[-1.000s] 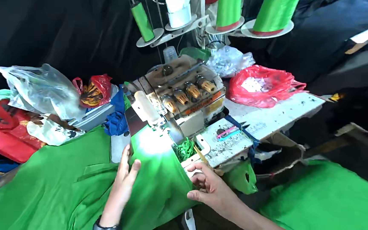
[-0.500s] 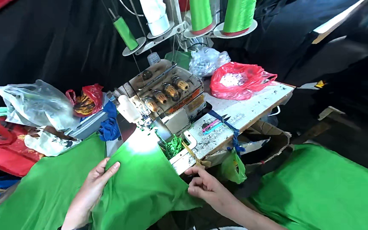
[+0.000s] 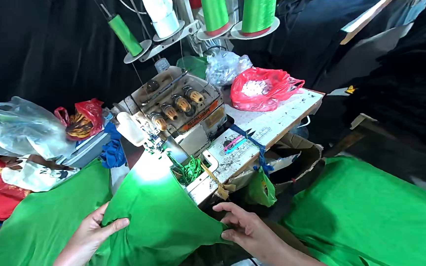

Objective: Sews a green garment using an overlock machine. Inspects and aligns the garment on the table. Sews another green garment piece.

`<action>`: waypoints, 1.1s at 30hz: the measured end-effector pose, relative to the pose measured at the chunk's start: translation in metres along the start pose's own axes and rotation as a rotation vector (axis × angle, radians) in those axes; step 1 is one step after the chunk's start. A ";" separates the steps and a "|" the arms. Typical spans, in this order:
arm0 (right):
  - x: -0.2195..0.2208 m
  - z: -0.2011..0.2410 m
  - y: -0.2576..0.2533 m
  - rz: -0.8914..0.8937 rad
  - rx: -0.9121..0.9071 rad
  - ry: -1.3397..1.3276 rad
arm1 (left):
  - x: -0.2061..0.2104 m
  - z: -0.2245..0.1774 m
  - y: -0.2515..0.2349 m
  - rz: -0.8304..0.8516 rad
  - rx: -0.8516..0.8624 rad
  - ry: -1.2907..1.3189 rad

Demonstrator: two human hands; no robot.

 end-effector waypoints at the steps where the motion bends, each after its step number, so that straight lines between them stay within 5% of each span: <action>1: -0.001 -0.001 0.001 -0.008 0.002 0.004 | 0.002 0.003 0.000 0.013 -0.010 -0.001; 33: -0.018 -0.001 0.002 -0.189 -0.159 0.091 | 0.013 0.024 -0.003 -0.007 -0.013 0.112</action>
Point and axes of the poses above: each hand's wrist, its own y-axis away from the middle knuckle, its own x-axis out of the palm, z = x × y, the point moved 7 cm from there along -y, towards the middle knuckle, and after that the axes turned 5 degrees about -y, right-handed, at the moved point
